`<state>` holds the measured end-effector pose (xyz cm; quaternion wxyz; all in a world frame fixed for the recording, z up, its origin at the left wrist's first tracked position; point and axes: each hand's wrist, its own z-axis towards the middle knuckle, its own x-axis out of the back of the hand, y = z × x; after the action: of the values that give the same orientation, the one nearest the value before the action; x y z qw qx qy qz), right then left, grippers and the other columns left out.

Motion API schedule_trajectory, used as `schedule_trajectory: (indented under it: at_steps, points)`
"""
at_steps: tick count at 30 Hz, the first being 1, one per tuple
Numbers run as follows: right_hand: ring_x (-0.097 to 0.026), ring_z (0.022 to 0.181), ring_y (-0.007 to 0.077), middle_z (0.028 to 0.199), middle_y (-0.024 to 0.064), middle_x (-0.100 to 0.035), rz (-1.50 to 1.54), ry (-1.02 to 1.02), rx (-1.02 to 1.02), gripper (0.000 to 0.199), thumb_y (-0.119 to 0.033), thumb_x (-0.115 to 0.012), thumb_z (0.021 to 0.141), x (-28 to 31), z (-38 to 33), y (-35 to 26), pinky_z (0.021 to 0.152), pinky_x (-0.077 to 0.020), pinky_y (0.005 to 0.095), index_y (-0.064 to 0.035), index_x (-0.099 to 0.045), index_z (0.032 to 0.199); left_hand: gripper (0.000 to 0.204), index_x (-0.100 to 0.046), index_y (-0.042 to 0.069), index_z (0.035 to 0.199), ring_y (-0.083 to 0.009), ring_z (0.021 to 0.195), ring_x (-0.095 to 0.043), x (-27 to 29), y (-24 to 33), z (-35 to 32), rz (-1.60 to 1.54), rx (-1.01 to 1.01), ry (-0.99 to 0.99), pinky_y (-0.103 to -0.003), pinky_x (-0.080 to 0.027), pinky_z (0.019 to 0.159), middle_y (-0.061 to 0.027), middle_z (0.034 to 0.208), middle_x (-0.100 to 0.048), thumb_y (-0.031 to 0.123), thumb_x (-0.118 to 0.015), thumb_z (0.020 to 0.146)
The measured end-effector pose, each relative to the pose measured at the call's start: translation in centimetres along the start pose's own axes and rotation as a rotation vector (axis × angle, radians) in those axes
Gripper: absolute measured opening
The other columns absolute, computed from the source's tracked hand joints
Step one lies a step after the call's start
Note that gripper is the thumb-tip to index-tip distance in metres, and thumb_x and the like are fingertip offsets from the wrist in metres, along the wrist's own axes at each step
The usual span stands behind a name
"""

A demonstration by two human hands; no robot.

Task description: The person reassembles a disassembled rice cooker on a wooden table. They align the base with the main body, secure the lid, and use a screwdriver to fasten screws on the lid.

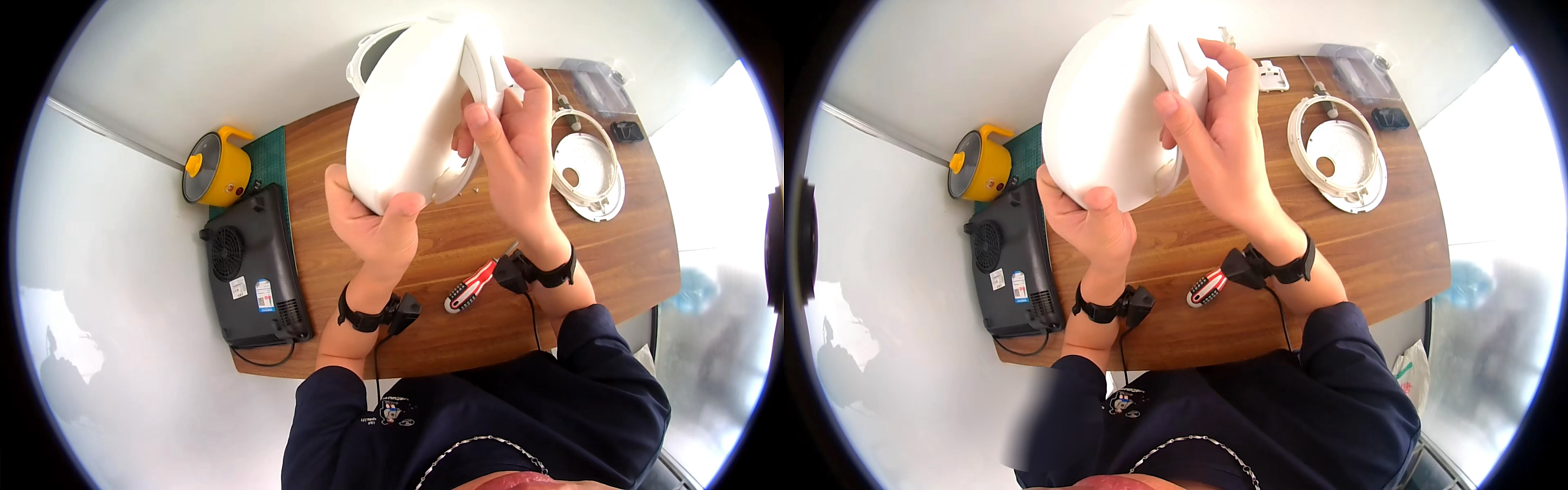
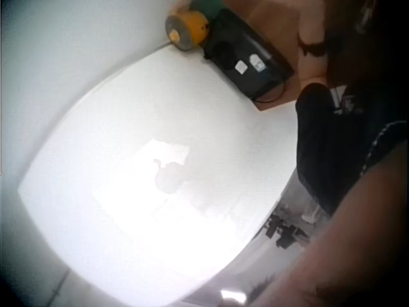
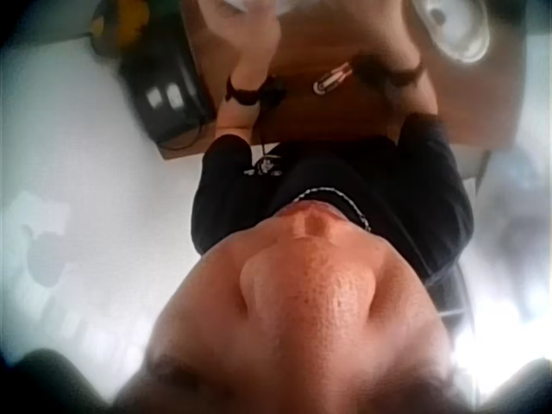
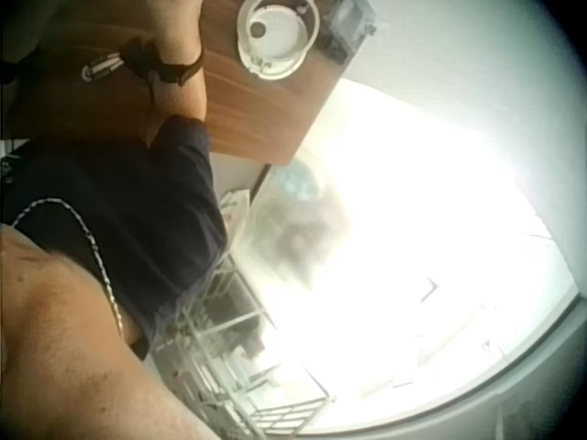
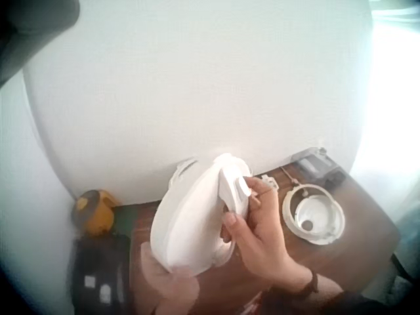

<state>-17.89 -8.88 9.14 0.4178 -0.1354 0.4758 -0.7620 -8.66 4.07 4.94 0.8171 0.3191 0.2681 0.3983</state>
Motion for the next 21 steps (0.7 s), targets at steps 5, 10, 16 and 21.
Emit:
schedule_trajectory:
  at_steps: [5, 10, 16, 21]
  points:
    - [-0.061, 0.079, 0.0114, 0.107, 0.014, -0.064, 0.005, -0.028, 0.11, 0.054, -0.019, -0.057, 0.108, 0.1, 0.3, 1.2, 0.071, -0.0516, 0.0268, 0.002, -0.025, 0.145, 0.063, -0.05, 0.003, 0.108, -0.0104, 0.099, -0.061, 0.3, 0.3, 0.2, -0.012, 0.075, 0.022, -0.029, -0.052, 0.087, -0.0051, 0.108, -0.063, 0.061, -0.07, 0.093]
    - [-0.059, 0.12, 0.0245, 0.131, 0.0182, -0.06, -0.485, -0.056, 0.312, 0.071, -0.037, -0.064, 0.104, 0.7, 0.5, 1.8, 0.1, -0.049, 0.0378, 0.0025, -0.034, 0.155, 0.076, -0.049, -0.001, 0.123, -0.0164, 0.109, -0.06, 0.3, 1.5, 1.5, -0.146, 0.203, 0.083, -0.034, -0.052, 0.093, -0.0087, 0.122, -0.06, 0.068, -0.063, 0.093]
    - [-0.039, 0.133, 0.039, 0.143, 0.0237, -0.038, -0.738, 0.178, 0.34, 0.11, -0.067, -0.077, 0.08, 1.5, 1.2, 2.9, 0.109, -0.0368, 0.052, 0.0032, -0.034, 0.153, 0.093, -0.045, -0.004, 0.142, -0.0235, 0.127, -0.057, 0.1, 2.5, 1.7, -0.236, 0.314, 0.069, -0.041, -0.048, 0.106, -0.0131, 0.139, -0.057, 0.074, -0.057, 0.093]
    - [-0.057, 0.124, 0.028, 0.135, 0.0212, -0.057, -0.454, 0.158, 0.118, 0.083, -0.051, -0.065, 0.1, 0.0, 0.8, 3.2, 0.104, -0.0467, 0.0395, 0.0037, -0.035, 0.155, 0.074, -0.047, 0.0, 0.129, -0.0182, 0.12, -0.058, -0.2, 2.4, 1.6, -0.298, 0.321, 0.112, -0.037, -0.05, 0.102, -0.0111, 0.131, -0.059, 0.066, -0.059, 0.097]
